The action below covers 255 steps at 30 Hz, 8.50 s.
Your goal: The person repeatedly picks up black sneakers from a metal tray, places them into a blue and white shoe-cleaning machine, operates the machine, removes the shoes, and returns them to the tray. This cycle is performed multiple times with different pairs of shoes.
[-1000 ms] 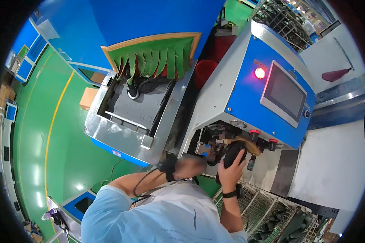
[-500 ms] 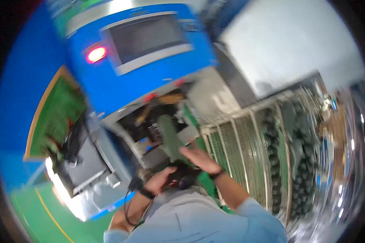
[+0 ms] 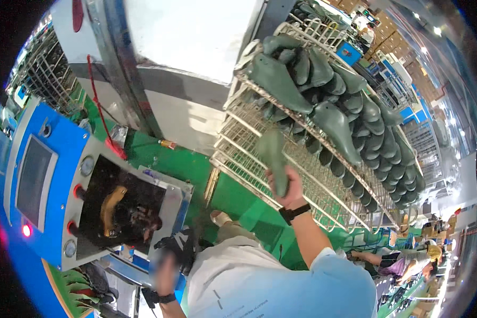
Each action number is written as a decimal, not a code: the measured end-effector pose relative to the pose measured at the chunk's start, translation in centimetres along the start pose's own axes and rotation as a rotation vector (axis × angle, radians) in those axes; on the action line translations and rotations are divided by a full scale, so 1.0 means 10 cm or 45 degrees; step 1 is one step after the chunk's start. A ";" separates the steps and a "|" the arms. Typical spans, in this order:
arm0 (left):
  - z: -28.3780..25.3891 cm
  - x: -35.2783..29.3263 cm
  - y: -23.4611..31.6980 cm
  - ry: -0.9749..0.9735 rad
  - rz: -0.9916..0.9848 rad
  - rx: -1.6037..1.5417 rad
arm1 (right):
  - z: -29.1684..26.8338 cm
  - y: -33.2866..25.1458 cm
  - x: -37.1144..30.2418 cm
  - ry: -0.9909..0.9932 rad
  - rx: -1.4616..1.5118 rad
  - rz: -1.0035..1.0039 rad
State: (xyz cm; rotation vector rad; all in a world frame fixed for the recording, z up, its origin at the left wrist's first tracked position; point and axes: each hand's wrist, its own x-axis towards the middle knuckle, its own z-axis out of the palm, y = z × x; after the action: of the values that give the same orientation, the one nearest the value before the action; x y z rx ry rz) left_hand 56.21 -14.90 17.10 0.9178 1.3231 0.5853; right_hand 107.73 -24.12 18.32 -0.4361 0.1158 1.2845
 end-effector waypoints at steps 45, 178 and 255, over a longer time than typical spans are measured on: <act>-5.64 0.99 -2.77 2.053 0.020 -0.435 | 1.68 3.86 -0.02 -0.084 -2.361 0.881; -2.35 -2.49 -2.80 1.660 -0.531 0.664 | 0.93 3.49 1.27 -0.390 -2.102 1.038; 0.29 -0.20 0.25 0.482 0.489 0.545 | 1.69 3.07 0.93 -1.019 -1.644 0.773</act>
State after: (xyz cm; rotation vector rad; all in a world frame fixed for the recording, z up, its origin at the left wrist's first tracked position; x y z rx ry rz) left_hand 58.98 -15.84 20.29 1.4858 1.6604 0.8169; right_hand 78.80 -2.87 23.07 -0.9660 -1.4212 1.9345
